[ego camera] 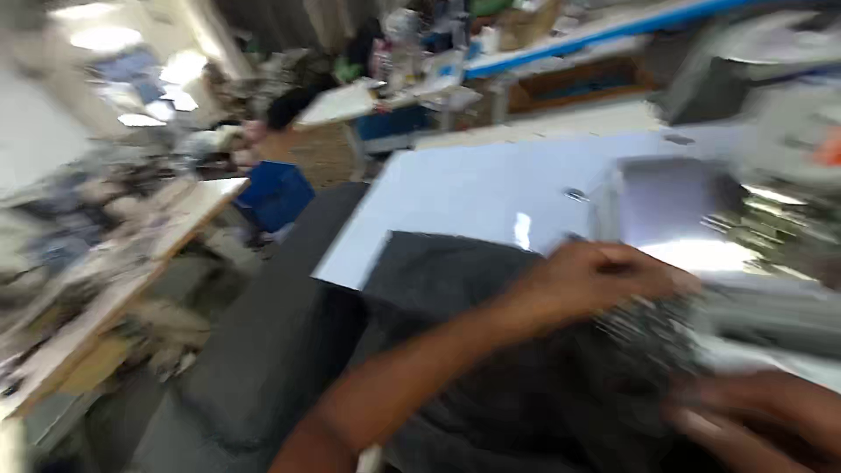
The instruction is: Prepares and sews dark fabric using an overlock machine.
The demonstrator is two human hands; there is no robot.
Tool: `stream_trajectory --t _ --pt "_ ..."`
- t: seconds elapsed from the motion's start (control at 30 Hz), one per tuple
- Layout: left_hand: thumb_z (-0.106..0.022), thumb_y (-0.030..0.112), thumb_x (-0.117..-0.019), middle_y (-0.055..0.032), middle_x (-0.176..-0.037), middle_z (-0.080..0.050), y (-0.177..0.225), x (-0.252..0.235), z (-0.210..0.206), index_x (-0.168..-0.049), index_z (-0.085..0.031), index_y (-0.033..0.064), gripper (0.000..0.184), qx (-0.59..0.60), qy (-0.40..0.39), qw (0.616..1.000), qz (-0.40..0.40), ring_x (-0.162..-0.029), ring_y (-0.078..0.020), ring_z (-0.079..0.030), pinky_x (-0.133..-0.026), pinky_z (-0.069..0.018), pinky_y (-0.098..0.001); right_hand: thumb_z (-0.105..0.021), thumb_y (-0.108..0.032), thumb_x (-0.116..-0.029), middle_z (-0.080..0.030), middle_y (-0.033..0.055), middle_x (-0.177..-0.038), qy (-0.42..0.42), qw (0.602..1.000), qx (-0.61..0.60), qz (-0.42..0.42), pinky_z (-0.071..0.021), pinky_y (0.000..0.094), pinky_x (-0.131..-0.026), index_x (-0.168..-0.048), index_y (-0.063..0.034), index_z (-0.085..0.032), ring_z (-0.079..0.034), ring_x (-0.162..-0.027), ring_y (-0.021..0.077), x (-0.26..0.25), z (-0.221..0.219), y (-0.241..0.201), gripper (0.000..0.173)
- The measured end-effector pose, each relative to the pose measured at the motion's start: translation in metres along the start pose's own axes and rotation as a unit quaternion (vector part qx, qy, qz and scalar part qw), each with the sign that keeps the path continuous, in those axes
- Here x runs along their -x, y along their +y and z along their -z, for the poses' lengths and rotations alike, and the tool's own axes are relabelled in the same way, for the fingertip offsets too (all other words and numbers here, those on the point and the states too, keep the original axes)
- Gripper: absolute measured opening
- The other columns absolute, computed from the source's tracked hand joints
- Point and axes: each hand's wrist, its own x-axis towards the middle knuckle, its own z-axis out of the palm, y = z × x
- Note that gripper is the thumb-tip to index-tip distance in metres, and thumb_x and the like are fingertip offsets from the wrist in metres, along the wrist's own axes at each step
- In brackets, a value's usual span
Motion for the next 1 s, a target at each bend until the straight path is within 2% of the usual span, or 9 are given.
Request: stream_trajectory --t 0.07,0.1,0.2,0.33,0.47,0.6,0.7,0.83,1.0 --pt "-0.062 0.011 -0.1015 -0.0082 -0.094 -0.072 0.002 -0.001 -0.006 -0.106 -0.073 -0.0039 0.019 -0.013 -0.034 0.999 -0.011 -0.084 -0.0087 -0.066 -0.079 -0.0562 -0.0277 -0.066 -0.033 -0.098 -0.063 -0.0118 -0.076 0.078 0.996 0.009 -0.053 -0.0493 0.0133 -0.055 -0.096 -0.0174 -0.068 -0.056 -0.062 -0.0061 -0.001 -0.001 0.021 0.016" --pt "-0.061 0.014 -0.1025 -0.0049 -0.092 -0.072 0.004 0.0 -0.008 -0.105 -0.074 -0.0005 0.019 -0.007 -0.041 0.999 0.0 -0.08 -0.0071 -0.065 -0.075 -0.0563 -0.0256 -0.067 -0.029 -0.0973 -0.062 -0.0131 -0.074 0.12 0.991 0.006 -0.06 -0.0472 0.0129 -0.051 -0.097 -0.0174 -0.068 -0.054 -0.059 -0.0056 -0.006 -0.001 0.028 0.011" --pt "-0.057 0.011 -0.104 -0.0019 -0.088 -0.07 0.003 0.006 -0.01 -0.104 -0.073 0.0022 0.019 0.053 -0.042 0.998 0.021 -0.076 -0.0054 -0.063 -0.069 -0.0545 -0.0223 -0.067 -0.016 -0.0984 -0.065 -0.0071 -0.072 0.177 0.979 -0.047 -0.093 -0.0486 0.016 -0.05 -0.099 -0.0108 -0.069 -0.057 -0.057 0.0005 -0.018 0.003 0.033 0.006" --pt "-0.058 0.008 -0.1032 -0.0051 -0.088 -0.071 0.001 0.007 -0.011 -0.105 -0.074 -0.0004 0.018 0.101 -0.028 0.994 0.036 -0.077 -0.0079 -0.065 -0.071 -0.0562 -0.0234 -0.066 -0.018 -0.0992 -0.063 -0.0064 -0.068 0.181 0.975 -0.048 -0.121 -0.044 0.0165 -0.046 -0.099 -0.0109 -0.068 -0.054 -0.053 0.0019 -0.015 0.001 0.034 0.007" --pt "-0.062 0.009 -0.1016 -0.0053 -0.087 -0.071 0.007 0.006 -0.012 -0.102 -0.075 0.0003 0.015 0.086 -0.013 0.995 0.041 -0.074 -0.0076 -0.065 -0.068 -0.056 -0.0213 -0.069 -0.016 -0.0971 -0.066 -0.0056 -0.072 0.127 0.983 -0.104 -0.085 -0.0483 0.0151 -0.048 -0.1 -0.0102 -0.068 -0.058 -0.056 0.0015 -0.011 0.0 0.031 0.007" --pt "-0.062 0.009 -0.1019 -0.0049 -0.087 -0.071 0.014 0.006 -0.011 -0.101 -0.075 0.0005 0.016 0.071 -0.032 0.996 0.031 -0.074 -0.007 -0.064 -0.068 -0.0554 -0.0208 -0.07 -0.018 -0.0974 -0.068 -0.0052 -0.074 0.177 0.977 -0.07 -0.098 -0.0509 0.0162 -0.052 -0.1 -0.0102 -0.068 -0.061 -0.059 0.0021 -0.016 -0.001 0.034 0.008" --pt "-0.06 0.01 -0.103 -0.0048 -0.084 -0.07 0.016 0.006 -0.007 -0.1 -0.075 -0.0002 0.018 0.056 -0.043 0.997 0.021 -0.073 -0.0067 -0.063 -0.067 -0.0541 -0.0202 -0.069 -0.019 -0.0977 -0.065 -0.0058 -0.069 0.194 0.972 -0.059 -0.119 -0.0461 0.0154 -0.047 -0.098 -0.0112 -0.067 -0.057 -0.054 0.0015 -0.018 0.0 0.032 0.008" --pt "-0.051 0.018 -0.1081 -0.0074 -0.09 -0.072 0.017 0.007 -0.001 -0.097 -0.073 0.0003 0.031 0.076 -0.062 0.995 0.022 -0.079 -0.0099 -0.068 -0.076 -0.0581 -0.0258 -0.069 -0.018 -0.0981 -0.062 -0.0057 -0.065 0.195 0.971 -0.074 -0.12 -0.0408 0.0159 -0.044 -0.098 -0.0106 -0.066 -0.052 -0.05 0.0023 -0.02 -0.001 0.031 0.008" --pt "-0.062 0.011 -0.1014 -0.0065 -0.092 -0.073 0.017 0.009 0.005 -0.103 -0.075 -0.0012 0.018 0.046 -0.088 0.995 -0.02 -0.081 -0.0085 -0.067 -0.075 -0.0578 -0.0239 -0.068 -0.019 -0.0982 -0.061 -0.0059 -0.064 0.199 0.969 -0.083 -0.123 -0.0402 0.0164 -0.043 -0.098 -0.0118 -0.067 -0.052 -0.049 0.0025 -0.022 -0.002 0.031 0.007"
